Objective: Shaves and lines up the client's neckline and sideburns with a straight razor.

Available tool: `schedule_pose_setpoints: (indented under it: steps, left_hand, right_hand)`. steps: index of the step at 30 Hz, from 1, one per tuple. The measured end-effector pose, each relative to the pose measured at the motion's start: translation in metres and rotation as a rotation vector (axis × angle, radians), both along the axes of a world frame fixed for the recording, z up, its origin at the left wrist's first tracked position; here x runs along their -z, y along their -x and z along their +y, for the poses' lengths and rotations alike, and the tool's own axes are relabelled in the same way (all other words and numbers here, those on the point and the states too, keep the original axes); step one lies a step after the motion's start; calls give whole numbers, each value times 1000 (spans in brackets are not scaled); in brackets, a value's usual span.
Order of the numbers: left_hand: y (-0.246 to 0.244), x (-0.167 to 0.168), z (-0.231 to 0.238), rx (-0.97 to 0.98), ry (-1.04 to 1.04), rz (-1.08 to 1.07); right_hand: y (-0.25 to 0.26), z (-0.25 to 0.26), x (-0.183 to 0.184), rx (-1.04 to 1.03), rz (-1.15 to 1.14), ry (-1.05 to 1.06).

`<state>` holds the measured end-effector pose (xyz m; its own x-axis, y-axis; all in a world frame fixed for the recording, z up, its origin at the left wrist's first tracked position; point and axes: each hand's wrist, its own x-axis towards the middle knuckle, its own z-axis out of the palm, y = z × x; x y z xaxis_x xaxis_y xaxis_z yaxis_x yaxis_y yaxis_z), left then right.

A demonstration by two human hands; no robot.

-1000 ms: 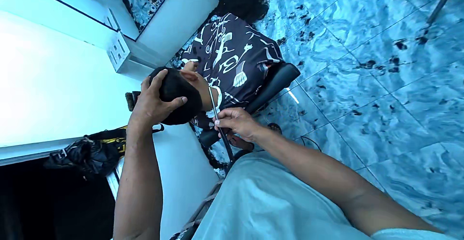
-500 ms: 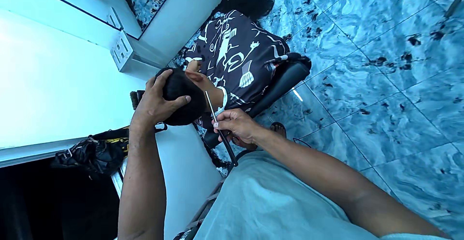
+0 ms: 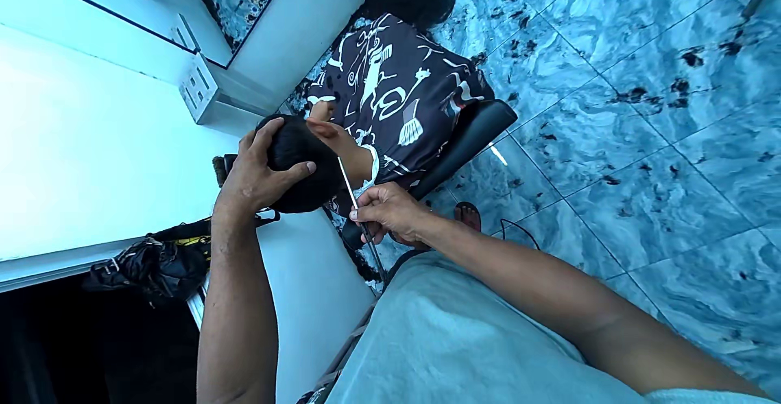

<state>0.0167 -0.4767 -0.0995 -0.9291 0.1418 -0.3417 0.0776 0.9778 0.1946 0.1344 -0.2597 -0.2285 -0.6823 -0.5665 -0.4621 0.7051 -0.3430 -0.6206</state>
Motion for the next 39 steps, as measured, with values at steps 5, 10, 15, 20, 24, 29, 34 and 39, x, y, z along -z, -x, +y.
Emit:
schedule_pose_setpoints:
  steps: [5, 10, 15, 20, 24, 29, 34, 39]
  left_hand:
    - [-1, -1, 1, -6, 7, -4]
    - [0, 1, -1, 6, 5, 5]
    - [1, 0, -2, 12, 1, 3]
    - [0, 1, -2, 9, -19, 9]
    - [-1, 2, -3, 10, -18, 11]
    - [1, 2, -4, 11, -18, 12]
    - [-1, 3, -3, 14, -13, 19]
    - [-2, 3, -2, 30, -37, 45]
  right_hand:
    - [-3, -7, -1, 45, -21, -81]
    - [-5, -4, 0, 83, -55, -37]
    - [-5, -6, -2, 36, 14, -55]
    - [-5, -5, 5, 99, -48, -140]
    - [-1, -6, 1, 67, 3, -117]
    - [2, -7, 5, 121, -76, -144]
    - [6, -7, -4, 71, -26, -151]
    - [13, 5, -2, 136, -167, -145]
